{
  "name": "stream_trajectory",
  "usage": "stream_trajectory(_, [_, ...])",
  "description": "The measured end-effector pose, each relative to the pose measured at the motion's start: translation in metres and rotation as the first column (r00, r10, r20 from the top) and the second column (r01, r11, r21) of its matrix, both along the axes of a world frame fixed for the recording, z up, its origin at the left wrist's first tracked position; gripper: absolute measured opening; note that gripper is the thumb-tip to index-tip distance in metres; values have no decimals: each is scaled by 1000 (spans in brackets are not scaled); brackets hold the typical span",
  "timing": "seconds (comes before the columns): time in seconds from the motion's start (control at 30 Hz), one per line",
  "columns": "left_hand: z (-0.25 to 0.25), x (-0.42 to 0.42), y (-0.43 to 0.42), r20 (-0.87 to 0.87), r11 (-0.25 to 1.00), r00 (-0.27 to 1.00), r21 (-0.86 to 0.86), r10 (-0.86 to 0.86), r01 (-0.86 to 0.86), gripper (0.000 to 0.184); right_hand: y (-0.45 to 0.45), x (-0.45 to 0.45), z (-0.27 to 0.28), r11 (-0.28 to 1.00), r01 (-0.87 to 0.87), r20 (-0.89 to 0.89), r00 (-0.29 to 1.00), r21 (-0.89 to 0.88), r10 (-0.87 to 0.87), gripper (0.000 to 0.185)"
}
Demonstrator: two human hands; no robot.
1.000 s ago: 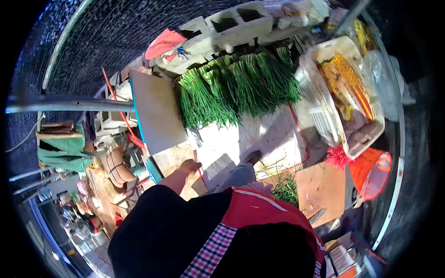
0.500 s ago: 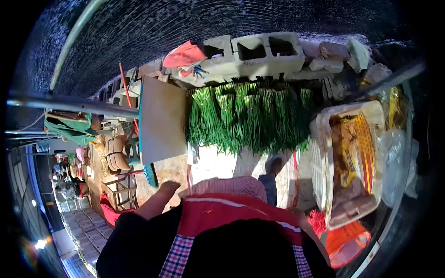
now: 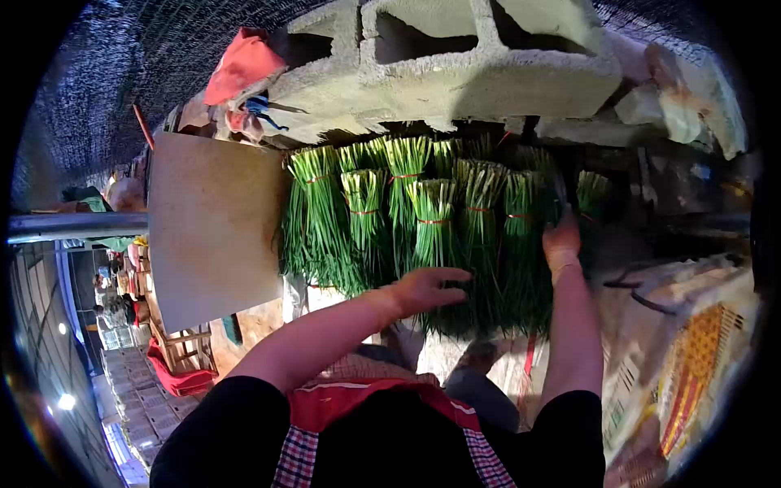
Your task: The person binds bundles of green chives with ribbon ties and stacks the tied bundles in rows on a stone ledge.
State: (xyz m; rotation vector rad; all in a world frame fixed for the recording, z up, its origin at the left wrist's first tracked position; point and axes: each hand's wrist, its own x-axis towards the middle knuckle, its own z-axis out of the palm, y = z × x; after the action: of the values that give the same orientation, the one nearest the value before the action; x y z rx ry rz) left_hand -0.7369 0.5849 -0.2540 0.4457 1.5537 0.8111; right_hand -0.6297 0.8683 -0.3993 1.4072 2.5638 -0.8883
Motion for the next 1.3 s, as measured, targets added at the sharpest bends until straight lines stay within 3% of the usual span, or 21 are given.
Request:
stream_trajectory(0.07, [-40, 11, 37, -54, 996, 997, 56, -63, 66, 64, 16, -17, -24, 997, -39, 8, 999, 69, 38, 71])
stream_trajectory(0.13, [-84, 15, 70, 25, 999, 999, 24, -40, 39, 82, 24, -30, -18, 969, 72, 108, 993, -236, -47, 86])
stream_trajectory(0.17, [-104, 16, 85, 24, 999, 999, 36, -40, 39, 82, 32, -34, -25, 972, 71, 107, 993, -224, -48, 86])
stream_trajectory(0.27, [-161, 5, 118, 93, 950, 958, 133, 273, -283, 83, 59, -34, -57, 908, 70, 445, 886, -413, 134, 93])
stream_trajectory(0.37, [-197, 2, 122, 249, 941, 935, 161, 253, -297, 80, 59, -16, -111, 790, 136, 336, 937, -598, 93, 94])
stream_trajectory(0.43, [-198, 4, 123, 54, 938, 946, 120, 321, -325, 81, 43, -11, -103, 661, 356, 272, 934, -661, -231, 108])
stream_trajectory(0.47, [-181, 1, 121, 64, 935, 944, 130, 323, -329, 81, 26, -9, -61, 692, 163, 40, 981, -703, -190, 94])
stream_trajectory(0.57, [-134, -3, 106, 100, 933, 929, 23, 356, -360, 90, -9, 6, -64, 653, 123, -142, 931, -747, -338, 84])
stream_trajectory(0.67, [-139, 30, 78, -205, 915, 893, 149, 400, -376, 94, -18, 19, -98, 418, -68, -297, 805, -906, -514, 71])
stream_trajectory(0.77, [-116, 38, 74, -534, 924, 755, 205, 381, -321, 99, -34, 16, -82, 421, -216, -425, 754, -881, -500, 61])
stream_trajectory(0.83, [-114, 30, 80, -744, 909, 547, 408, 384, -84, 104, -27, 6, -97, 500, -178, -421, 798, -848, -431, 58])
stream_trajectory(0.87, [-115, 20, 88, -914, 888, 382, 283, 135, 363, 98, -26, 3, -107, 580, -150, -408, 845, -801, -345, 55])
stream_trajectory(0.9, [-123, 17, 101, -918, 889, 377, 271, 123, 369, 98, -20, 6, -143, 571, -153, -410, 841, -806, -354, 55])
stream_trajectory(0.93, [-136, 21, 117, -940, 809, 341, 190, -14, 556, 94, -11, 15, -196, 44, -218, -189, 709, -975, -679, 58])
stream_trajectory(0.97, [-149, 23, 129, -949, 684, 282, 113, -140, 720, 90, -12, 12, -184, -100, -235, -82, 657, -967, -749, 60])
stream_trajectory(1.03, [-168, 8, 142, -930, 770, 290, 13, -225, 638, 78, -14, 4, -158, -373, -280, 176, 540, -884, -823, 64])
stream_trajectory(1.07, [-170, 2, 143, -941, 737, 176, -101, -288, 668, 75, -17, 4, -146, 169, -79, -176, 691, -982, -701, 65])
stream_trajectory(1.1, [-167, -1, 141, -936, 705, 63, -214, -345, 676, 72, -19, 6, -138, 690, -5, -360, 855, -724, -373, 65])
stream_trajectory(1.17, [-147, -10, 125, -918, 708, 48, -270, -394, 653, 64, -3, 17, -143, 613, -101, -423, 809, -784, -408, 63])
stream_trajectory(1.23, [-150, -15, 94, -972, 752, 90, -108, -217, 651, 62, 7, 32, -130, 437, -2, -223, 863, -899, -453, 64])
stream_trajectory(1.3, [-144, -17, 79, -969, 758, 77, -133, -234, 639, 59, 0, 33, -115, 546, -8, -305, 836, -838, -455, 61])
